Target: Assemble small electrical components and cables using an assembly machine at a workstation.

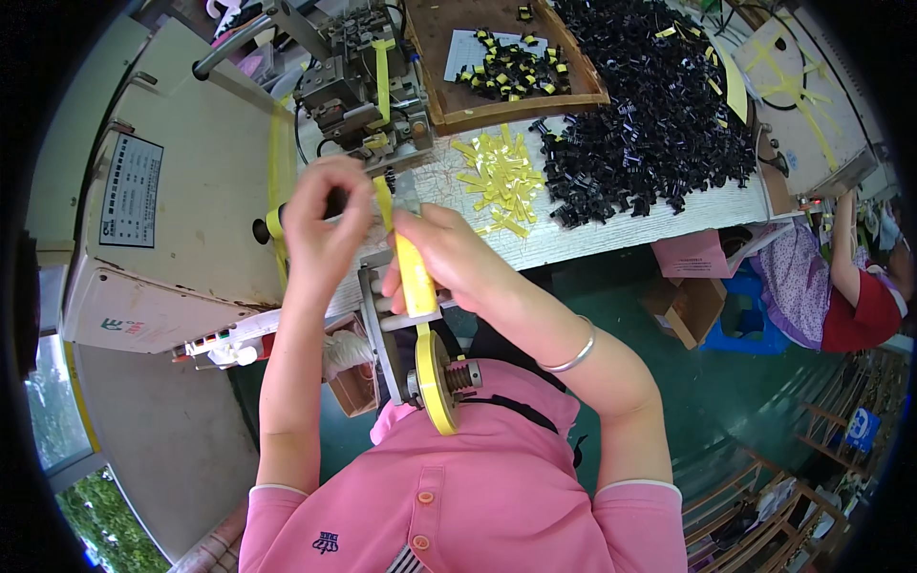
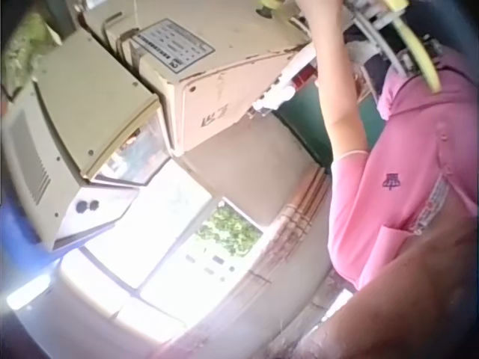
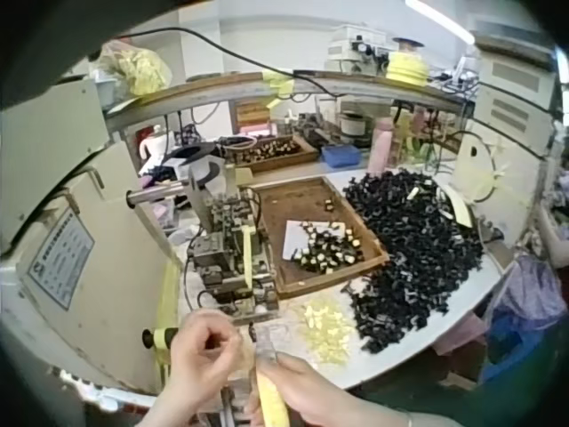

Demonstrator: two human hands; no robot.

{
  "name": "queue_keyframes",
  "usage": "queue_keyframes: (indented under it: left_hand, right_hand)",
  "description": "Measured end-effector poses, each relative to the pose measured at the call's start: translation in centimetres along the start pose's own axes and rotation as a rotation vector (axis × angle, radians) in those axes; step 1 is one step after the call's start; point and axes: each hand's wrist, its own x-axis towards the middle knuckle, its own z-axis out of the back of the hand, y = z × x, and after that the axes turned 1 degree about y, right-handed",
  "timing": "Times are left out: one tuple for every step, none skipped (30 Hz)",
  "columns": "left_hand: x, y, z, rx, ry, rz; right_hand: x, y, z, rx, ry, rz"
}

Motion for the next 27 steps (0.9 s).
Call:
queue_keyframes:
  left_hand:
    - [-0.2,0.0,0.4,-0.074,-0.098,0.094]
    - [-0.6,-0.3,1.2,-0.174,-0.116,0.268]
    - [-0.9,-0.3,2.1,-0.166,-0.118,0.352]
    - [-1.3,-0.5,2.8,-0.154,-0.123,0.438]
    - [-1.7,-0.6,3.1,-0.149,-0.125,0.438]
    - [-2.1,-0.6,3.3,-0.104,-0.125,0.443]
    - [-2.4,-0.6,3.5,-0.059,-0.125,0.448]
    - [-2.6,-0.7,3.5,-0.054,-0.126,0.45]
    - [-2.7,-1.0,3.3,-0.017,-0.143,0.364]
    - [-2.7,-1.1,3.1,0.016,-0.159,0.277]
    - [-2.7,-1.2,3.1,0.102,-0.099,0.171]
    - [-2.5,-1.4,2.9,0.102,-0.099,0.172]
    - [-2.2,-1.7,2.6,0.228,-0.041,0.039]
    - [-2.0,-1.8,2.4,0.353,0.018,-0.094]
    - [-1.9,-1.6,2.2,0.373,0.081,-0.074]
    - [-1.5,-1.7,1.9,0.375,0.08,-0.07]
    - [-0.9,-2.0,1.6,0.388,0.146,-0.057]
    - [-0.5,-2.1,1.3,0.4,0.211,-0.045]
    - [-0.4,-1.9,1.0,0.446,0.265,-0.02]
    - [-0.4,-1.8,0.9,0.444,0.265,-0.021]
    - [-0.4,-1.8,0.8,0.464,0.283,-0.004]
    - [-0.5,-1.7,0.8,0.486,0.302,0.013]
    - [-0.5,-1.6,0.7,0.486,0.302,0.012]
    - [-0.5,-1.5,0.7,0.487,0.29,0.0]
    - [-0.6,-1.3,0.6,0.488,0.278,-0.01]
    - [-0.7,-1.3,0.6,0.489,0.278,-0.01]
    - [-0.7,-1.2,0.6,0.487,0.271,-0.019]
  right_hand:
    - [-0.4,0.3,0.4,-0.019,-0.046,-0.028]
    - [-0.8,0.4,1.2,-0.031,-0.034,0.0]
    - [-1.0,0.4,1.8,-0.01,-0.039,0.034]
    - [-1.1,0.3,2.2,0.01,-0.041,0.067]
    - [-1.1,0.4,2.6,-0.01,-0.036,0.072]
    - [-1.0,0.4,2.7,-0.009,-0.031,0.071]
    - [-0.9,0.3,2.8,-0.045,-0.052,0.103]
    - [-0.8,0.3,2.8,-0.082,-0.073,0.135]
    - [-0.9,0.3,2.9,-0.097,-0.076,0.153]
    - [-0.9,0.5,3.2,-0.096,-0.074,0.151]
    - [-0.9,0.8,3.6,-0.26,-0.113,0.203]
    - [-0.9,1.1,3.9,-0.425,-0.151,0.255]
    - [-1.0,1.6,4.2,-0.563,-0.219,0.275]
    - [-1.1,2.0,4.3,-0.564,-0.214,0.273]
    - [-1.4,2.5,4.5,-0.973,-0.23,0.548]
    - [-1.6,2.9,4.5,-1.379,-0.239,0.827]
    - [-1.9,3.5,4.3,-1.544,-0.224,0.835]
    - [-1.8,3.7,4.0,-1.544,-0.219,0.835]
    - [-1.7,3.8,3.6,-1.676,-0.229,0.813]
    - [-1.5,3.8,3.3,-1.806,-0.239,0.787]
    - [-1.3,3.8,3.0,-1.808,-0.242,0.787]
    - [-1.0,3.7,2.7,-1.856,-0.24,0.795]
    - [-0.7,3.6,2.5,-1.904,-0.237,0.804]
    - [-0.6,3.6,2.4,-1.903,-0.239,0.805]
    - [-0.5,3.6,2.3,-1.976,-0.264,0.788]
    - [-0.4,3.6,2.2,-2.048,-0.29,0.771]
    - [-0.4,3.5,2.1,-2.048,-0.289,0.771]
